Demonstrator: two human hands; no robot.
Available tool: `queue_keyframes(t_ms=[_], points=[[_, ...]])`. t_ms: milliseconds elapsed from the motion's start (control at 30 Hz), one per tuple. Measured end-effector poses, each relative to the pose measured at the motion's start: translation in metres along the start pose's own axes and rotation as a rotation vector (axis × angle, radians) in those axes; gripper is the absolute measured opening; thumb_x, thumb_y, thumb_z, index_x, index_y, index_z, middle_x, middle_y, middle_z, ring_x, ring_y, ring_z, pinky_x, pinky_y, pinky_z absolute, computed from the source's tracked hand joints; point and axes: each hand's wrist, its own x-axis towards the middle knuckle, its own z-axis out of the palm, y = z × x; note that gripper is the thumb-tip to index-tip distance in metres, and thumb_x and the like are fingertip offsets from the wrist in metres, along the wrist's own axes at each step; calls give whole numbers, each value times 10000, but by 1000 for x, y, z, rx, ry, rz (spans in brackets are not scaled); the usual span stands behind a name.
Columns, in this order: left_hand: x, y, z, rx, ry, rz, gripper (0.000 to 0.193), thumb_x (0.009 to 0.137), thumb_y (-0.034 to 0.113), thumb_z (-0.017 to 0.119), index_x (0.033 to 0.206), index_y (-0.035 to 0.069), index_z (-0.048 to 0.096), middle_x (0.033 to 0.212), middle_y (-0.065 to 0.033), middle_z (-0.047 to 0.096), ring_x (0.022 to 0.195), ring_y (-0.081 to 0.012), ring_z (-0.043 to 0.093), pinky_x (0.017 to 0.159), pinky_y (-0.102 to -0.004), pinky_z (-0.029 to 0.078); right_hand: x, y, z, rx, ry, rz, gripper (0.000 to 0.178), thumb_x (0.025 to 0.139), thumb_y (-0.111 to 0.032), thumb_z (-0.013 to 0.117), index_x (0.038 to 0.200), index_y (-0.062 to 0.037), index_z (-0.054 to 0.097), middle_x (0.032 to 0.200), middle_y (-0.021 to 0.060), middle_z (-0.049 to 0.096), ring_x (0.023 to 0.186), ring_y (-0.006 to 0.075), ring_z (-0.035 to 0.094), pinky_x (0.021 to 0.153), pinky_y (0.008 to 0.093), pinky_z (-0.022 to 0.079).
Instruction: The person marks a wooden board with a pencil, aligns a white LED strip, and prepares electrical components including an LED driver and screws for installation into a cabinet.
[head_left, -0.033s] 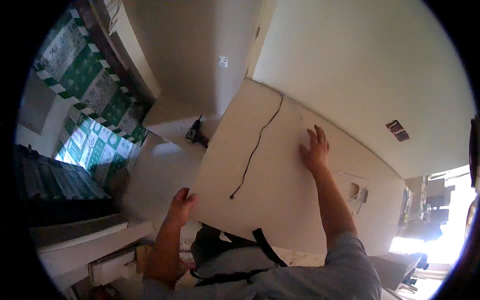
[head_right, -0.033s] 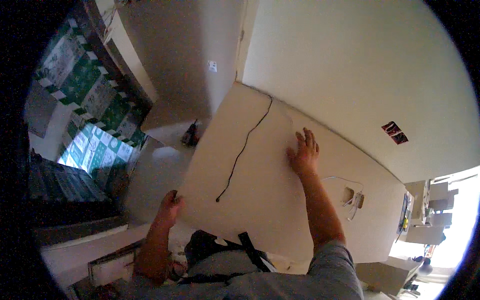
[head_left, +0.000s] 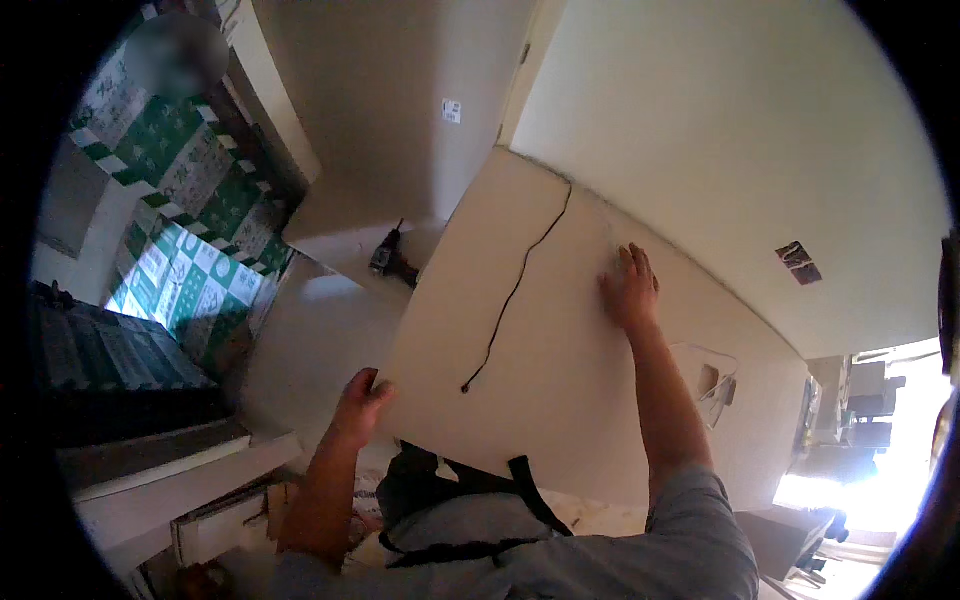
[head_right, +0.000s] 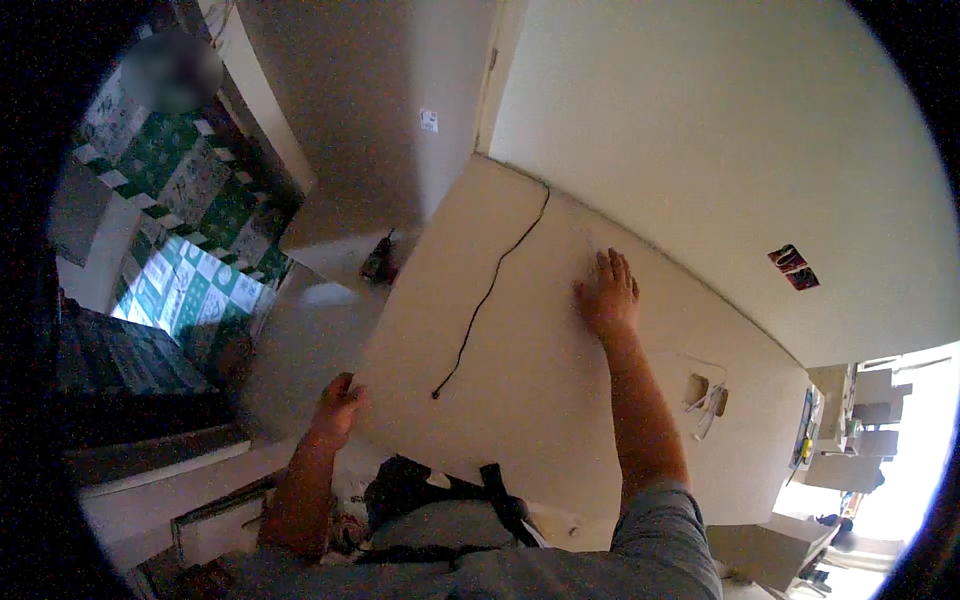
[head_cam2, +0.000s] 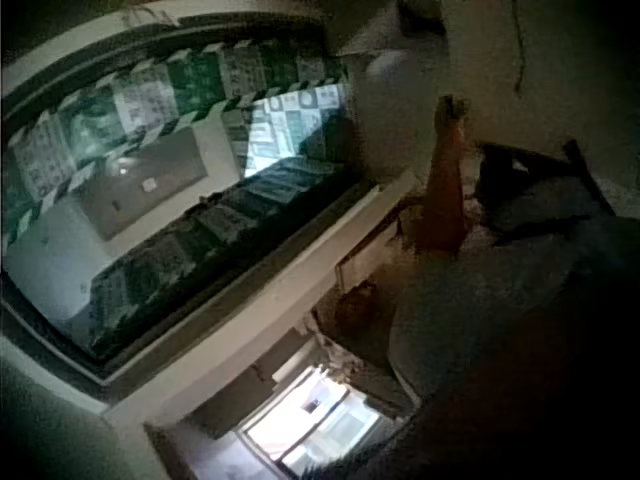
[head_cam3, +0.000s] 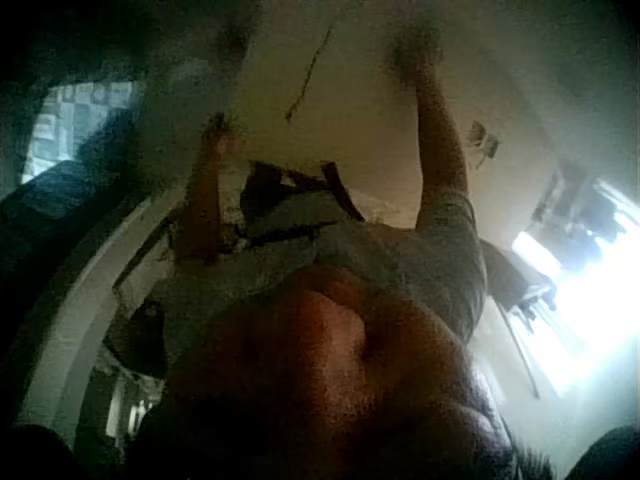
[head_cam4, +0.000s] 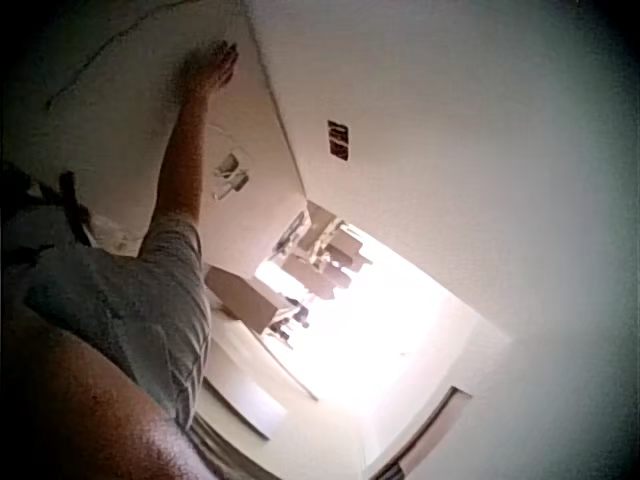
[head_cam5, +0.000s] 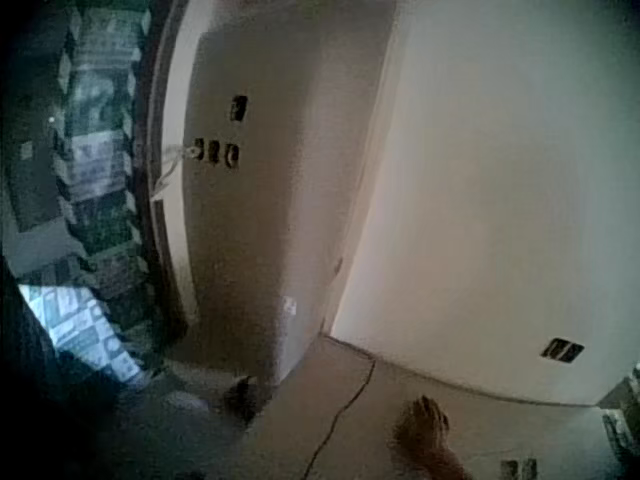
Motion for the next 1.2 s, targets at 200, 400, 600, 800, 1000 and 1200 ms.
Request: queue_keyframes(t_ms=[200, 400, 600, 800, 1000, 1200], points=[[-2, 5, -3, -68, -16, 7, 538, 933, 376, 704, 1292, -1, 565, 1188, -90, 642, 1068, -177, 578, 955, -355, 460, 57, -49, 23, -144, -64, -5, 608, 1027, -371, 506, 1548, -90, 364, 1630, 85, 327, 1497, 268, 309, 1207, 497, 270], [23, -56, -33, -716, -454, -20, 697, 941, 559, 638, 1373, 26, 514, 1267, -89, 614, 1140, -192, 559, 1003, -387, 434, 63, -54, 53, 136, 182, 38, 456, 1007, -276, 501, 1404, -63, 568, 1429, 136, 578, 1335, 325, 521, 1139, 406, 390], [115, -234, -19, -421, -581, -104, 583, 984, 557, 585, 1291, 61, 567, 1217, -80, 642, 1065, -197, 605, 931, -371, 467, 73, -9, 64, 119, 195, -73, 412, 1010, -258, 545, 1370, -70, 614, 1384, 141, 621, 1273, 304, 587, 1093, 398, 446], [211, -350, 25, 72, -587, 40, 447, 973, 460, 619, 1136, 45, 650, 1115, -130, 676, 1014, -260, 654, 904, -387, 499, 68, -40, 60, -93, 298, -123, 422, 1029, -300, 547, 1380, -73, 605, 1372, 133, 636, 1239, 296, 615, 1068, 413, 467], [318, -443, 57, 268, -557, 131, 373, 972, 379, 602, 1091, 29, 644, 1077, -178, 694, 1039, -350, 665, 937, -448, 517, 63, -7, 43, -643, 250, -206, 447, 1036, -340, 531, 1389, -74, 596, 1361, 131, 642, 1230, 298, 619, 1062, 420, 466], [388, -468, 74, 500, -206, 377, 410, 970, 389, 586, 1163, 29, 617, 1129, -173, 698, 1052, -369, 666, 905, -466, 538, 23, -10, 53, -416, 309, -209, 437, 1033, -318, 538, 1383, -61, 594, 1343, 133, 646, 1212, 289, 622, 1044, 408, 474]])
